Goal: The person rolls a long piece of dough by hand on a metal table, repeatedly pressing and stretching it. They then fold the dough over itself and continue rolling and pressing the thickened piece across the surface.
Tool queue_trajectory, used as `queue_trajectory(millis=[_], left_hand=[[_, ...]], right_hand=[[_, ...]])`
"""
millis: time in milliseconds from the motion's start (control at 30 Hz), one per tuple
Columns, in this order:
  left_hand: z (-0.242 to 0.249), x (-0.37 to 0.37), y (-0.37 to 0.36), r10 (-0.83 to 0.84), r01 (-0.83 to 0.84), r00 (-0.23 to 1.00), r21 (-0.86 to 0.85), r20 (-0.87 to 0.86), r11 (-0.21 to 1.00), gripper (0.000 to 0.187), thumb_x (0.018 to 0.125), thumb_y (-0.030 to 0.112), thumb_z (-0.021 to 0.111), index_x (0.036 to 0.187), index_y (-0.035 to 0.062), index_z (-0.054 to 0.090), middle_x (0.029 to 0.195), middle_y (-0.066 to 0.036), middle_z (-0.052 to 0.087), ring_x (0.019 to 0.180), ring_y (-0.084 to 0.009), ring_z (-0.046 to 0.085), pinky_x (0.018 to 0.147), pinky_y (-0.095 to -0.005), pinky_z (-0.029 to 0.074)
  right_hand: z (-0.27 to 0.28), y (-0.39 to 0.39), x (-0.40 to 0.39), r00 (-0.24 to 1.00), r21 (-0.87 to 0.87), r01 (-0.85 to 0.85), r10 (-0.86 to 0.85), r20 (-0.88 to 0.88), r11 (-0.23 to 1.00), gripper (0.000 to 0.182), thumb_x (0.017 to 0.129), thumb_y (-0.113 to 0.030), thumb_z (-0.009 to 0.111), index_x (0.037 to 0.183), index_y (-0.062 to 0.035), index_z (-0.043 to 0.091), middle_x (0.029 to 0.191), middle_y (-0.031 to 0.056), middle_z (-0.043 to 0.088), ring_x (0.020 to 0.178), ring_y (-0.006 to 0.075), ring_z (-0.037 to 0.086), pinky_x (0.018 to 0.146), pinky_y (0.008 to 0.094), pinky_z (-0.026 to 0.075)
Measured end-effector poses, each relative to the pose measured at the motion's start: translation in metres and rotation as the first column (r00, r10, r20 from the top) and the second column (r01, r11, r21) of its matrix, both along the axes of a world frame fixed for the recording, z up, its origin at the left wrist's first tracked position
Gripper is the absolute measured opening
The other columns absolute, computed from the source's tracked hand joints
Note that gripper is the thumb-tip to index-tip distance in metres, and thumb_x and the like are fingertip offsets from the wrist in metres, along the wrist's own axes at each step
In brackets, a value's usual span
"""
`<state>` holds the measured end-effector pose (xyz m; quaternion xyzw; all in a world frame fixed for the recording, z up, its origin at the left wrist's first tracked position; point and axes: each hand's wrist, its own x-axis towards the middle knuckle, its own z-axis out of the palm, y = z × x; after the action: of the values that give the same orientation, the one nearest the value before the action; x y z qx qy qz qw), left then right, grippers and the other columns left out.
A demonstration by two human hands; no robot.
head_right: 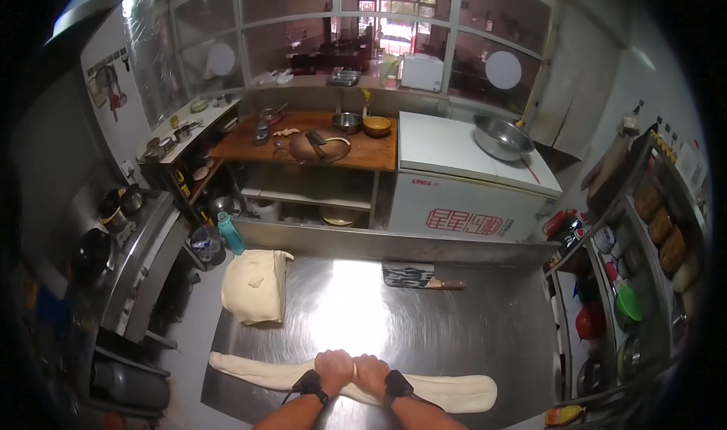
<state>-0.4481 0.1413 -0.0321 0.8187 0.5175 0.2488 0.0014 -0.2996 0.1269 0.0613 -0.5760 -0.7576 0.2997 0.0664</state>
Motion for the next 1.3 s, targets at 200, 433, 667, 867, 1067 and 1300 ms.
queue_trajectory(millis=[200, 433, 667, 867, 1067, 1300], left_hand=[[0.018, -0.002, -0.01, -0.023, 0.031, 0.998, -0.152, 0.056, 0.988, 0.03, 0.094, 0.025, 0.057, 0.07, 0.0109, 0.069, 0.076, -0.011, 0.07, 0.08, -0.0324, 0.065, 0.078, -0.0493, 0.046], [0.076, -0.034, -0.123, -0.068, 0.093, 0.924, -0.047, 0.375, 0.995, 0.013, 0.09, 0.014, 0.061, 0.081, 0.0055, 0.061, 0.081, -0.014, 0.061, 0.084, -0.0368, 0.057, 0.08, -0.0529, 0.039], [0.054, -0.008, -0.028, 0.006, -0.009, 1.0, -0.101, -0.031, 0.995, 0.034, 0.092, 0.024, 0.061, 0.06, 0.0128, 0.066, 0.068, -0.009, 0.07, 0.072, -0.0305, 0.066, 0.066, -0.0495, 0.045], [0.022, 0.003, 0.01, -0.004, 0.003, 1.0, -0.097, -0.011, 0.995, 0.033, 0.093, 0.022, 0.06, 0.061, 0.0145, 0.063, 0.063, -0.007, 0.066, 0.062, -0.0311, 0.064, 0.058, -0.0496, 0.046], [0.039, 0.004, 0.007, -0.02, -0.008, 0.998, -0.434, -0.059, 0.901, 0.026, 0.098, 0.03, 0.058, 0.089, 0.0103, 0.072, 0.083, -0.01, 0.076, 0.081, -0.0351, 0.071, 0.074, -0.0521, 0.054], [0.073, -0.171, -0.055, 0.416, -0.445, 0.782, -0.051, 0.464, 0.894, 0.017, 0.085, 0.007, 0.073, 0.099, -0.0016, 0.07, 0.11, -0.021, 0.067, 0.108, -0.0387, 0.062, 0.099, -0.0505, 0.048]], right_hand=[[-0.002, -0.023, 0.0, 0.999, 0.167, 0.03, -0.034, 0.019, 0.986, 0.043, 0.079, -0.029, 0.078, 0.112, -0.0032, 0.069, 0.102, 0.0221, 0.071, 0.1, 0.0403, 0.068, 0.09, 0.0505, 0.054], [0.047, -0.122, -0.015, 0.953, 0.439, -0.013, 0.145, -0.267, 0.898, 0.039, 0.084, -0.03, 0.076, 0.106, -0.0011, 0.065, 0.098, 0.02, 0.071, 0.098, 0.0396, 0.068, 0.086, 0.0483, 0.051], [0.009, -0.042, -0.021, 0.993, 0.058, 0.056, -0.062, 0.101, 0.997, 0.02, 0.092, -0.023, 0.062, 0.095, -0.0039, 0.068, 0.092, 0.0166, 0.072, 0.09, 0.0346, 0.07, 0.083, 0.0493, 0.055], [0.002, -0.011, -0.017, 0.973, -0.006, 0.223, -0.222, 0.065, 0.975, 0.03, 0.096, -0.034, 0.058, 0.102, -0.0077, 0.073, 0.1, 0.0196, 0.075, 0.099, 0.041, 0.07, 0.088, 0.0527, 0.056], [0.0, -0.029, -0.015, 0.976, 0.095, 0.215, -0.216, 0.001, 0.972, 0.033, 0.091, -0.034, 0.071, 0.111, -0.0084, 0.073, 0.111, 0.0177, 0.073, 0.105, 0.0408, 0.067, 0.09, 0.0506, 0.054], [-0.004, -0.078, -0.023, 0.99, 0.375, 0.144, -0.135, -0.05, 0.916, 0.059, 0.08, -0.027, 0.084, 0.126, 0.0002, 0.062, 0.116, 0.0175, 0.065, 0.111, 0.0388, 0.059, 0.097, 0.0518, 0.045]])
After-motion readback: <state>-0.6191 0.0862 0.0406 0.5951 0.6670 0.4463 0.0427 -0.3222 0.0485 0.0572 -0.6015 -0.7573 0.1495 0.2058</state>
